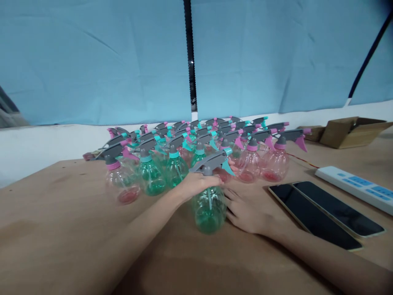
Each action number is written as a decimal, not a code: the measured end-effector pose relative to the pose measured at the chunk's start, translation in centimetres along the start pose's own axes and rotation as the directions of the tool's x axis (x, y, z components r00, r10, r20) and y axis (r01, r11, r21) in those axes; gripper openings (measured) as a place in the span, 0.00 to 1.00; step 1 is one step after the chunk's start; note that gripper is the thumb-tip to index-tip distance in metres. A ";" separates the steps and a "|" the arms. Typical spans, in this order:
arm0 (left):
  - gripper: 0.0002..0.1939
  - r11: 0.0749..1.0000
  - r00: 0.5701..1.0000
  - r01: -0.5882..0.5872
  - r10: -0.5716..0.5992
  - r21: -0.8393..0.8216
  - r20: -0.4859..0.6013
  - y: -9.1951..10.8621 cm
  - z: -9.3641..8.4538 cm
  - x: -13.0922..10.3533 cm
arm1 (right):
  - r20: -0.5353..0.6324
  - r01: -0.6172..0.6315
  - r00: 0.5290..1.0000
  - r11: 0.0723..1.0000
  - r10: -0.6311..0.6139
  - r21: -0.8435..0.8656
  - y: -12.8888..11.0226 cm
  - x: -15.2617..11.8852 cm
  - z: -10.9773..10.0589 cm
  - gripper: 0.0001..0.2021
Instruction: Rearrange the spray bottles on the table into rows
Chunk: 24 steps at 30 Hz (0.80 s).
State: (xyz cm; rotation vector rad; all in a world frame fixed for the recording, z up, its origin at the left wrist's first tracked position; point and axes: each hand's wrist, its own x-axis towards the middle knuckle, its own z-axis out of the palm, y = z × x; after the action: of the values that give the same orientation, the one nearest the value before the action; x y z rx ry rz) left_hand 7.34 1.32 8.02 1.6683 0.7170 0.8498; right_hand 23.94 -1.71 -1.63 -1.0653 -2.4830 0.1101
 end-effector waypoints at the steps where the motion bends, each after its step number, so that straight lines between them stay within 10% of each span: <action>1: 0.14 0.998 1.000 0.002 -0.002 0.057 -0.015 -0.2 0.1 -0.4 | -0.017 0.008 1.000 1.000 -0.007 0.024 0.1 0.0 0.2 0.22; 7: 0.21 0.863 0.936 -0.211 0.314 0.459 -0.159 -2.4 0.2 -3.2 | -0.172 -0.041 0.982 0.982 0.074 0.184 0.4 0.0 1.1 0.28; 11: 0.34 0.696 0.882 -0.331 0.468 0.637 -0.054 -5.2 -1.1 -4.4 | -0.243 -0.039 0.965 0.972 0.097 0.233 -0.5 -0.2 0.9 0.32; 24: 0.33 0.552 0.898 -0.271 0.441 0.789 0.000 -7.7 -2.2 -4.4 | -0.325 0.086 0.939 0.992 -0.112 -0.091 -1.6 2.3 0.3 0.33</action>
State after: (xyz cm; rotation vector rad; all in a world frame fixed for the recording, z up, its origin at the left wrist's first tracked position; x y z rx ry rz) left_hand 2.70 0.79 0.16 2.6188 0.9863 1.0929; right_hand 21.29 -1.16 -0.68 -0.9015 -2.2440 -0.1805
